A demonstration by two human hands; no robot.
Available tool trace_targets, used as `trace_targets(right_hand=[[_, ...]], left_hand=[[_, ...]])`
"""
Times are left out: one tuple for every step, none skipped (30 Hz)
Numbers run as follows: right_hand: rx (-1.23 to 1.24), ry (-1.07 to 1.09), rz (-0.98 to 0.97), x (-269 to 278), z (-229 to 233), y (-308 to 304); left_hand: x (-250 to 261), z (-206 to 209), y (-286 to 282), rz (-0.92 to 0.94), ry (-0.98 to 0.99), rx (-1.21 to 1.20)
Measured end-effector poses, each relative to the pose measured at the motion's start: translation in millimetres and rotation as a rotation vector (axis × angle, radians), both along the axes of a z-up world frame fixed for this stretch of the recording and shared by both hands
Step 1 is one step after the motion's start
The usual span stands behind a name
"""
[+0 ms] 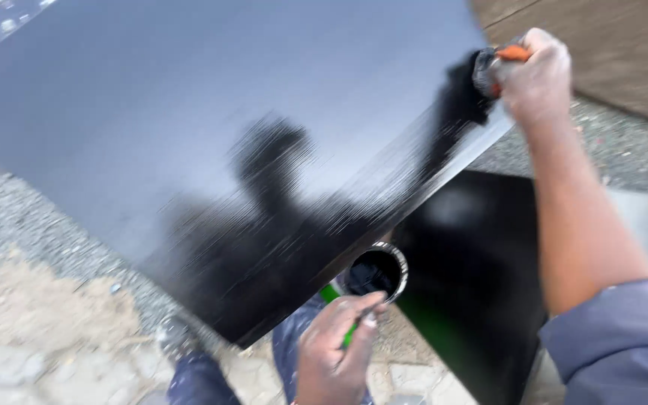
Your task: Painting furniture panels with black paint using a sponge.
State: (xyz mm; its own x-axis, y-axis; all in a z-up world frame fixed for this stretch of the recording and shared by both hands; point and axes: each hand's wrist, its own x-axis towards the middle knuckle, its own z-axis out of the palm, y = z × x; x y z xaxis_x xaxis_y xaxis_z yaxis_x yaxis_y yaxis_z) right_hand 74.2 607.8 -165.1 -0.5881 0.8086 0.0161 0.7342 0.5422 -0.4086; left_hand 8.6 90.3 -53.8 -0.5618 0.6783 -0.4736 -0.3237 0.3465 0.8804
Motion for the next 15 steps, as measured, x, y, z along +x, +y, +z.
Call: trace_targets(right_hand=[[0.013,0.036,0.03,-5,-17,-48],[0.087,0.054,0.074,-9,-22,-104],[0.185,0.07,0.122,-25,-8,-164],[0.189,0.067,0.152,-46,6,-231],[0.112,0.023,0.117,-55,15,-302],[0.027,0.027,0.036,-72,19,-371],[-0.118,0.05,0.009,-89,27,-435],[0.129,-0.176,0.415,-94,43,-498],[-0.093,0.13,0.184,-122,47,-553],[-0.227,0.276,0.272,-131,59,-601],[-0.366,0.352,0.252,-133,72,-642],[-0.467,0.325,0.301,-127,80,-668],[-0.572,0.295,0.343,-121,83,-688],[-0.567,0.301,0.333,-113,79,-697],[-0.547,0.302,0.318,-99,75,-704]], left_hand=[[4,2,-1,-0.001,0.015,-0.032],[8,8,-3,-0.001,0.072,0.057],[-1,21,-9,0.0,0.126,0.17],[-12,36,-19,0.001,0.139,0.163],[-16,46,-24,0.006,0.105,0.186],[-20,54,-30,0.011,0.071,0.209],[-25,58,-39,0.002,0.076,0.208],[-29,63,-50,-0.006,0.084,0.238],[-31,67,-61,-0.009,0.091,0.265],[-33,72,-74,-0.013,0.096,0.26],[-32,74,-87,-0.027,0.058,0.225],[-30,75,-100,-0.04,0.02,0.19],[-29,74,-113,-0.052,0.022,0.193],[-27,69,-123,-0.034,0.041,0.252],[-23,66,-134,-0.016,0.051,0.305]])
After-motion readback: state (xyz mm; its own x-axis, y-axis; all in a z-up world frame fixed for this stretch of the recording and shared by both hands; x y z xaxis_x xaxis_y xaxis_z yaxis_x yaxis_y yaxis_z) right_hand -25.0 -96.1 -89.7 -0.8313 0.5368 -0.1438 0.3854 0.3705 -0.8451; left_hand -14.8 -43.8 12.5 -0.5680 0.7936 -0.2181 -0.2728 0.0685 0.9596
